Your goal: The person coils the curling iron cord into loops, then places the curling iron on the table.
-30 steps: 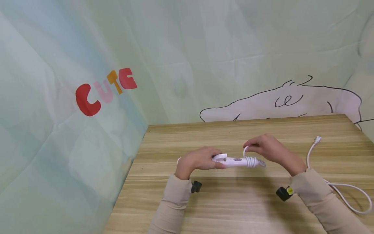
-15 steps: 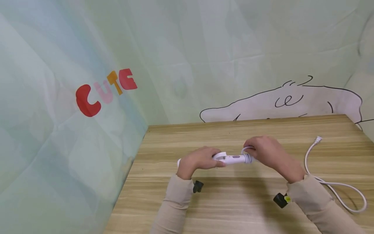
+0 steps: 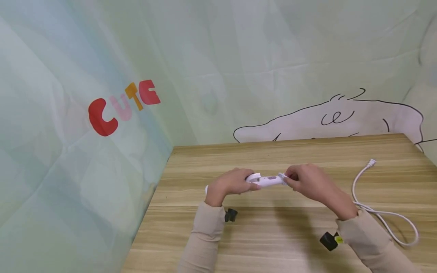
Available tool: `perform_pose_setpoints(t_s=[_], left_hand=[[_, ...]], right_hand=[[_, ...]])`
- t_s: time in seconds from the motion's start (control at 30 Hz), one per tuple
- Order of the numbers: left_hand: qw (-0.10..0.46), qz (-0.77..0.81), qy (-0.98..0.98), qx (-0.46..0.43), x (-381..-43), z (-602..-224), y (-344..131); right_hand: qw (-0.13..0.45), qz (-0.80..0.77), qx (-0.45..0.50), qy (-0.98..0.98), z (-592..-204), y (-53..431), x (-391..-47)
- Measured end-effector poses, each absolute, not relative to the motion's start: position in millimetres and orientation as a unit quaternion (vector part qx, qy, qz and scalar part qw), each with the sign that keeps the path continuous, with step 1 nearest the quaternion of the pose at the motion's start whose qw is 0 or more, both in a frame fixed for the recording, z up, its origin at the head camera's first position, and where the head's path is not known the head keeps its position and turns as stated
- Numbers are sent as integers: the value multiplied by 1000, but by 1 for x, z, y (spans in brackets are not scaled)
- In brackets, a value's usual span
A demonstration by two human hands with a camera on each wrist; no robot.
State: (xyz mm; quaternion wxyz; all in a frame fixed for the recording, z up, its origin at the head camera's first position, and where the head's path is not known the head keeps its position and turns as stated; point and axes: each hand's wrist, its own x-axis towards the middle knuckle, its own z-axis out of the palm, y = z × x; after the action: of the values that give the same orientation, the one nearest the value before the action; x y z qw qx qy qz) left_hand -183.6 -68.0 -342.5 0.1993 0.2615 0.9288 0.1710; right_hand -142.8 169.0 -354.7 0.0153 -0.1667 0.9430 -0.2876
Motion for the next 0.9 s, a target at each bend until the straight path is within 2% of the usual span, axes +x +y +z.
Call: perform_pose_setpoints(t_s=[0.13,0.5,0.73,0.9], left_hand=[[195,171,929,265,-185,-342,-69],[193,195,925,263,-187,-341,-74],[191,216,918,274,-188,-340,-77],[188,226,911,289,-189,-341,-78]], right_hand=[[53,-324,-174,928,-358,171,-141],[97,-400,-252,876,-382,186,-145],[104,-427,-272,856,-396,191,-147],[88,-426,-290,853,-408,192,-149]])
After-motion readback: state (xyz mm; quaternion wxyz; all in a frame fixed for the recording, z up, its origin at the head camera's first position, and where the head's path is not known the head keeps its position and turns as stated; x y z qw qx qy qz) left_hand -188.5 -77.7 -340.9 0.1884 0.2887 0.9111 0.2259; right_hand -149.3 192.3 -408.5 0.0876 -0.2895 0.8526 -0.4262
